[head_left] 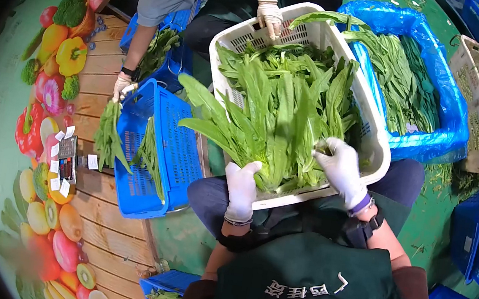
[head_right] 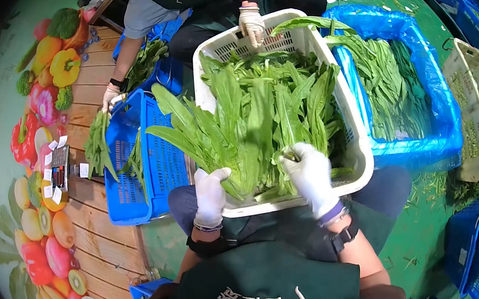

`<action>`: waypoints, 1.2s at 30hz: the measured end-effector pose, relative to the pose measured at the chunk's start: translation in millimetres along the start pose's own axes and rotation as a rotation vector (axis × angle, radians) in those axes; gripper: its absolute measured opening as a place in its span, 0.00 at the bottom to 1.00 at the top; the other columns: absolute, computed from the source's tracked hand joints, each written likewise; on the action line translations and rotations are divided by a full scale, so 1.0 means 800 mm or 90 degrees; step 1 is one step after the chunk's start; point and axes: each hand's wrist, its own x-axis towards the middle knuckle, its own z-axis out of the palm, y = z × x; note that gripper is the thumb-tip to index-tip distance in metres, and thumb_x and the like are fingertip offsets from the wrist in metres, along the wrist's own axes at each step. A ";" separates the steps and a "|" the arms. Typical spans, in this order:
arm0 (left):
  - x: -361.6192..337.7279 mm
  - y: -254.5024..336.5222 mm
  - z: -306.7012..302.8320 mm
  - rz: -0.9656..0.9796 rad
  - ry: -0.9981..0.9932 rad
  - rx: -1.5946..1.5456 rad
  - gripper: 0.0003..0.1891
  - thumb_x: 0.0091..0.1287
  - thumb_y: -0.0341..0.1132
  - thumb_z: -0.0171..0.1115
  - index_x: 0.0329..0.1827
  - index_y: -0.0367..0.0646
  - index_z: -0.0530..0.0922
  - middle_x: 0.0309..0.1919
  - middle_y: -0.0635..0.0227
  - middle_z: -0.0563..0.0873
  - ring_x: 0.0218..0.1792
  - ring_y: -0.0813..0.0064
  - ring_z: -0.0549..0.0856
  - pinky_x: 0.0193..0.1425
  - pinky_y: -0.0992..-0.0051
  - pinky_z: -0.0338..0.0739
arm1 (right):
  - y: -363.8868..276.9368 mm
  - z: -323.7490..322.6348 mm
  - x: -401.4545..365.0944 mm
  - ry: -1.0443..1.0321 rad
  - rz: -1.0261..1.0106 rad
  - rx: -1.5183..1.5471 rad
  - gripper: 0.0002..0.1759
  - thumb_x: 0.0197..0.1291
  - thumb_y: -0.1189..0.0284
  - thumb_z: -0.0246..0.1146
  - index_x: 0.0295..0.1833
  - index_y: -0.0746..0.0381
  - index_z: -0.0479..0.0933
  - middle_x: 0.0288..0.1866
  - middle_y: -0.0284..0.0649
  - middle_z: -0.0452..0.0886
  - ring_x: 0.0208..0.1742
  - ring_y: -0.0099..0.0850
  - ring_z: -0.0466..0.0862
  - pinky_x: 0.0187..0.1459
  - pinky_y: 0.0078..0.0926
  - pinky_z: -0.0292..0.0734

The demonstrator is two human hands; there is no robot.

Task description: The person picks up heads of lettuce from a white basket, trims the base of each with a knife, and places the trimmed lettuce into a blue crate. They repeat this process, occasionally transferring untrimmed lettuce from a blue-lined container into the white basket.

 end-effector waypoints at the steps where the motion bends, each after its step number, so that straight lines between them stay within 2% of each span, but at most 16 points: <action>1: 0.000 0.002 -0.003 -0.004 0.006 0.011 0.19 0.53 0.19 0.56 0.50 0.27 0.76 0.45 0.58 0.84 0.43 0.69 0.83 0.53 0.74 0.74 | 0.002 -0.009 -0.004 -0.017 0.044 -0.170 0.26 0.46 0.59 0.72 0.47 0.63 0.77 0.29 0.46 0.81 0.30 0.40 0.82 0.33 0.34 0.77; 2: 0.003 0.007 -0.002 -0.001 0.007 0.020 0.18 0.54 0.19 0.56 0.50 0.27 0.77 0.44 0.57 0.84 0.43 0.69 0.83 0.53 0.74 0.74 | 0.002 -0.018 -0.002 -0.027 0.084 -0.341 0.33 0.43 0.57 0.74 0.53 0.62 0.75 0.30 0.47 0.81 0.32 0.44 0.83 0.34 0.35 0.78; 3: 0.001 0.013 0.002 -0.022 0.018 0.004 0.17 0.54 0.20 0.56 0.48 0.27 0.77 0.43 0.58 0.84 0.41 0.69 0.83 0.51 0.74 0.75 | -0.005 -0.020 -0.003 -0.035 0.073 -0.305 0.43 0.43 0.56 0.74 0.63 0.62 0.67 0.30 0.48 0.80 0.32 0.43 0.83 0.34 0.34 0.79; 6: -0.003 0.009 0.007 0.017 0.011 0.037 0.16 0.54 0.21 0.57 0.46 0.27 0.78 0.42 0.59 0.84 0.40 0.69 0.83 0.49 0.74 0.75 | -0.040 0.006 -0.015 -0.004 -0.089 0.028 0.18 0.52 0.65 0.69 0.46 0.63 0.80 0.32 0.50 0.82 0.32 0.45 0.83 0.34 0.33 0.78; 8: -0.009 0.014 0.012 -0.010 0.006 0.068 0.15 0.54 0.21 0.56 0.46 0.27 0.78 0.41 0.60 0.84 0.40 0.69 0.83 0.49 0.74 0.75 | -0.077 0.018 -0.008 -0.111 -0.043 0.180 0.07 0.56 0.71 0.65 0.38 0.63 0.83 0.32 0.47 0.83 0.30 0.38 0.83 0.34 0.30 0.77; 9: -0.013 0.016 0.015 -0.021 -0.012 0.030 0.15 0.55 0.21 0.56 0.46 0.28 0.78 0.41 0.60 0.84 0.41 0.69 0.83 0.49 0.74 0.75 | -0.088 0.021 -0.001 -0.229 0.195 0.326 0.09 0.59 0.73 0.62 0.44 0.62 0.82 0.32 0.42 0.84 0.29 0.30 0.80 0.34 0.27 0.75; 12: -0.015 0.016 0.014 -0.015 -0.041 -0.039 0.15 0.56 0.20 0.55 0.46 0.28 0.78 0.42 0.61 0.84 0.41 0.69 0.83 0.50 0.74 0.75 | -0.070 0.046 0.007 -0.201 0.210 0.369 0.12 0.60 0.75 0.60 0.49 0.63 0.81 0.35 0.40 0.84 0.32 0.24 0.79 0.38 0.23 0.75; 13: -0.016 0.017 0.012 -0.013 -0.041 -0.050 0.15 0.56 0.20 0.55 0.47 0.28 0.78 0.42 0.61 0.84 0.41 0.69 0.83 0.51 0.73 0.75 | -0.062 0.056 0.009 -0.154 0.100 0.339 0.15 0.60 0.76 0.59 0.53 0.62 0.79 0.40 0.42 0.85 0.35 0.25 0.80 0.42 0.21 0.75; 16: -0.015 0.016 0.010 -0.011 -0.040 -0.071 0.14 0.56 0.21 0.55 0.47 0.28 0.78 0.43 0.61 0.84 0.42 0.69 0.83 0.51 0.73 0.75 | -0.042 0.066 0.005 -0.151 0.159 0.318 0.16 0.59 0.78 0.57 0.53 0.62 0.80 0.44 0.43 0.85 0.41 0.27 0.82 0.47 0.22 0.75; 17: -0.015 0.016 0.011 -0.010 -0.039 -0.079 0.14 0.56 0.21 0.56 0.46 0.28 0.78 0.42 0.61 0.85 0.42 0.69 0.83 0.52 0.73 0.75 | -0.036 0.068 0.005 -0.134 0.132 0.271 0.16 0.58 0.77 0.57 0.52 0.61 0.81 0.46 0.45 0.84 0.44 0.34 0.84 0.49 0.26 0.76; 20: -0.015 0.014 0.010 -0.037 -0.029 -0.095 0.15 0.55 0.19 0.58 0.47 0.26 0.78 0.44 0.60 0.84 0.42 0.70 0.83 0.51 0.74 0.75 | -0.033 0.069 0.008 -0.146 0.141 0.220 0.15 0.58 0.74 0.59 0.50 0.61 0.81 0.46 0.47 0.83 0.46 0.40 0.83 0.50 0.29 0.76; 24: -0.012 0.009 0.009 -0.024 -0.040 -0.085 0.15 0.55 0.19 0.58 0.47 0.26 0.78 0.43 0.60 0.85 0.41 0.70 0.84 0.50 0.74 0.76 | -0.045 0.061 0.010 -0.157 0.072 0.124 0.16 0.56 0.69 0.62 0.50 0.61 0.81 0.43 0.47 0.82 0.45 0.43 0.82 0.49 0.32 0.76; 26: -0.012 0.009 0.009 -0.021 -0.061 -0.083 0.15 0.55 0.19 0.58 0.47 0.26 0.78 0.43 0.59 0.85 0.40 0.70 0.84 0.49 0.74 0.76 | -0.056 0.057 0.009 -0.176 0.022 -0.024 0.19 0.54 0.65 0.65 0.51 0.59 0.81 0.43 0.45 0.81 0.44 0.44 0.82 0.47 0.36 0.76; 27: -0.012 0.008 0.008 -0.022 -0.063 -0.082 0.15 0.55 0.19 0.58 0.47 0.26 0.78 0.43 0.59 0.85 0.40 0.70 0.84 0.49 0.74 0.76 | -0.049 0.063 0.008 -0.169 0.014 -0.011 0.20 0.53 0.63 0.66 0.50 0.59 0.81 0.44 0.46 0.81 0.45 0.44 0.81 0.47 0.36 0.76; 31: -0.016 0.011 0.013 -0.015 -0.048 -0.072 0.15 0.54 0.20 0.59 0.46 0.26 0.78 0.42 0.60 0.84 0.39 0.71 0.83 0.48 0.74 0.76 | -0.046 0.060 0.015 -0.210 0.044 -0.015 0.17 0.52 0.64 0.67 0.47 0.59 0.81 0.42 0.45 0.80 0.43 0.44 0.81 0.45 0.37 0.76; 36: -0.014 0.010 0.018 -0.036 -0.024 -0.117 0.14 0.54 0.20 0.59 0.45 0.26 0.78 0.41 0.61 0.84 0.38 0.71 0.83 0.47 0.74 0.76 | -0.042 0.073 0.007 -0.130 -0.077 -0.120 0.10 0.48 0.68 0.66 0.37 0.59 0.80 0.33 0.44 0.77 0.37 0.44 0.80 0.38 0.40 0.75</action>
